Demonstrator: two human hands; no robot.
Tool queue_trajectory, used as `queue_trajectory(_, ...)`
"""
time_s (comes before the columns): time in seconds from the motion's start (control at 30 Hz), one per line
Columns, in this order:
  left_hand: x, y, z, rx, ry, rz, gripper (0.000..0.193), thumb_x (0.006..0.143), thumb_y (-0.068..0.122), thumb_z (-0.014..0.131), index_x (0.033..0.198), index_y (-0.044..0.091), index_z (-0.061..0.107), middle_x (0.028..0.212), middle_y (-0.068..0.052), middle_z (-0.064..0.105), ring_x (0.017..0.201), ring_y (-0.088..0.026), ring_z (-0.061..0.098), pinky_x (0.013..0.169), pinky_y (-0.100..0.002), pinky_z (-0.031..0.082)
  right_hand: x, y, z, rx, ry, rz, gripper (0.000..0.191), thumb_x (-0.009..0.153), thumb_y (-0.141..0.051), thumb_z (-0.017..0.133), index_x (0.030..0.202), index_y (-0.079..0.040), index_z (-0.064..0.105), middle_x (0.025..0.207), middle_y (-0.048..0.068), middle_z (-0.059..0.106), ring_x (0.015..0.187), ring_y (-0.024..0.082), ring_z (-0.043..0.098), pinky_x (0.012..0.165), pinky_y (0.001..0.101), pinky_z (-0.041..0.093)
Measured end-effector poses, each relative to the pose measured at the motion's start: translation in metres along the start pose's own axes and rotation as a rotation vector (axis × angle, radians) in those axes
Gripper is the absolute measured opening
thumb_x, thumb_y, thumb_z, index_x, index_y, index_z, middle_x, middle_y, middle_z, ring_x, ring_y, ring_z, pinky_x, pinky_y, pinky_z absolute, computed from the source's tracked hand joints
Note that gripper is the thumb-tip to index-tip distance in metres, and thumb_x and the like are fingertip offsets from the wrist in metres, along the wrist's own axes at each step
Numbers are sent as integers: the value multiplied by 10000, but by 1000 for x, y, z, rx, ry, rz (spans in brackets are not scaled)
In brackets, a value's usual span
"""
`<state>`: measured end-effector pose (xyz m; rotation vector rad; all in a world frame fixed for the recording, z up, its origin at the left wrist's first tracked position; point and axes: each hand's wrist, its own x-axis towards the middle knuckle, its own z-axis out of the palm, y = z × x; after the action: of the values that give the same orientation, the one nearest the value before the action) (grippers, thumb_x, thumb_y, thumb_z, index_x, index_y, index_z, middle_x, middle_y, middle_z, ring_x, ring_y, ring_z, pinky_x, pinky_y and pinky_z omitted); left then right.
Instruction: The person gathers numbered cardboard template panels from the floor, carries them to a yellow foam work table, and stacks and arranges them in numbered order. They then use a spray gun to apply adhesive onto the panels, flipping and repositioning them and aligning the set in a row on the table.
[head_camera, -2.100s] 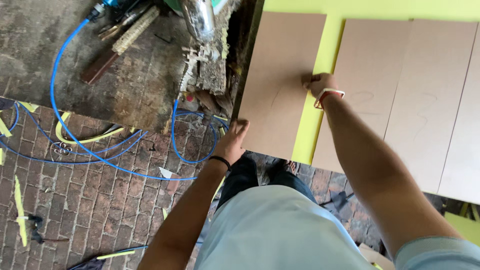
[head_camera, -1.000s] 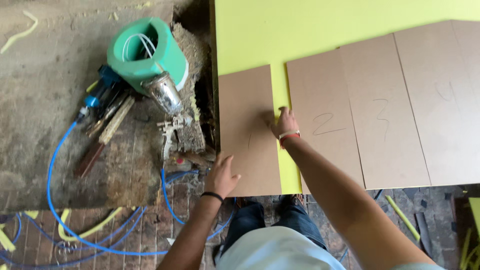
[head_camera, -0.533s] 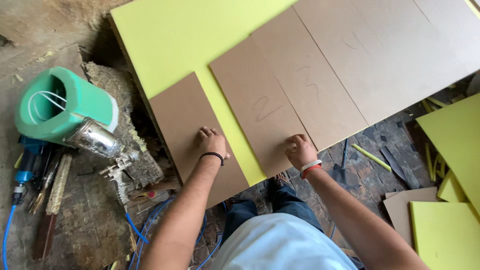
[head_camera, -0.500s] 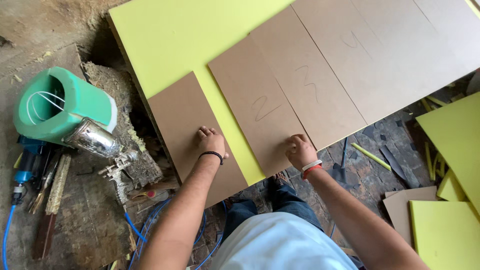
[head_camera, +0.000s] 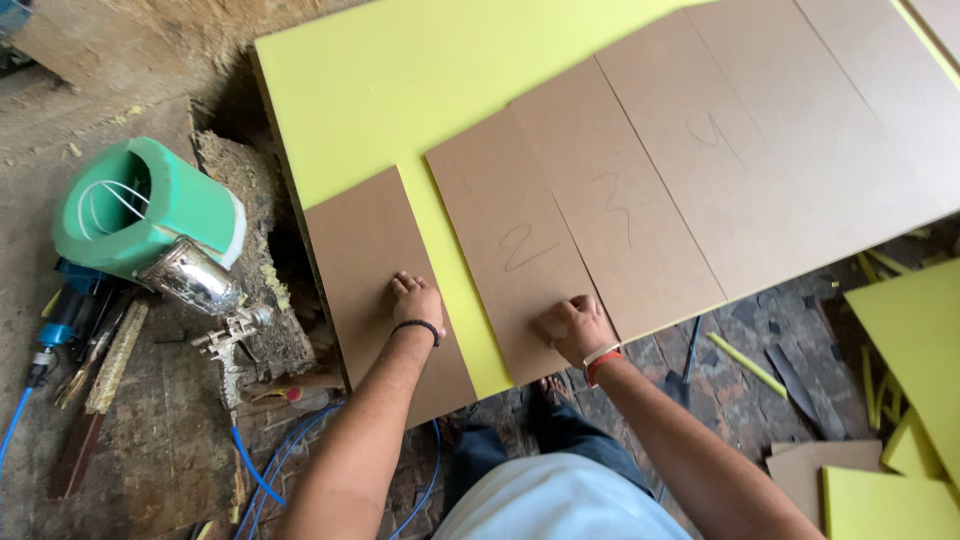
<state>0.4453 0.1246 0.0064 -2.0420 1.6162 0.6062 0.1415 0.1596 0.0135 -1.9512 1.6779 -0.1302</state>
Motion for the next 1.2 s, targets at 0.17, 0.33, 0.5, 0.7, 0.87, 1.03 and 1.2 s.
queue_trajectory(0.17, 1, -2, -4, -89, 4, -41, 1242, 703, 158, 961, 1618, 24, 132, 1705, -223, -3, 1580, -367, 56, 1200, -315, 357, 8, 6, -2, 18, -50, 0, 634, 652, -211, 920, 1232, -250, 668, 1331, 103, 495, 1304, 336, 466, 1105, 402, 438)
queue_trajectory(0.33, 0, -2, -6, -129, 26, -43, 1236, 691, 154, 962, 1614, 22, 150, 1707, -220, 9, 1585, -356, 60, 1228, -309, 321, 14, 25, 5, 51, -49, -74, 601, 656, -197, 903, 1213, -229, 679, 1304, 94, 517, 1283, 325, 489, 1088, 395, 461)
queue_trajectory(0.5, 14, -9, 8, -206, 24, -45, 1154, 760, 56, 895, 1609, -1, 116, 1702, -183, -9, 1576, -318, 54, 1234, -299, 286, 19, 48, 7, 199, 13, -122, 380, 776, -157, 795, 1147, -145, 715, 1251, 112, 612, 1119, 302, 655, 987, 382, 566)
queue_trajectory(0.7, -16, 39, 71, -452, 360, 30, 446, 978, 121, 585, 1424, 108, 583, 1442, -174, 563, 1302, -311, 581, 1108, -430, 526, -2, 69, -16, 132, 201, -183, 433, 745, -104, 778, 1174, -115, 716, 1286, 143, 615, 1115, 353, 641, 965, 424, 547)
queue_trajectory(0.87, -45, 88, 81, -775, 496, -35, 376, 758, 198, 712, 1090, 24, 730, 1062, -183, 699, 996, -349, 653, 878, -470, 559, -5, 52, -24, 53, 121, -251, 478, 730, -179, 810, 1201, -154, 726, 1322, 111, 606, 1160, 349, 626, 979, 429, 532)
queue_trajectory(1.03, -57, 85, 48, -1710, 298, -19, 424, 725, 88, 604, 1116, 8, 748, 996, -87, 782, 914, -213, 721, 819, -375, 566, 7, 37, -43, 204, -123, -53, 503, 825, -341, 776, 1285, -157, 685, 1416, 97, 559, 1098, 299, 695, 950, 396, 585)
queue_trajectory(1.2, -97, 122, 8, -1805, 230, 387, 472, 833, 136, 655, 1294, 32, 667, 1220, -137, 718, 1063, -213, 702, 904, -370, 607, 34, 20, -79, 806, -210, -16, 667, 884, -454, 691, 1450, -131, 548, 1370, 152, 655, 1198, 259, 675, 919, 404, 591)
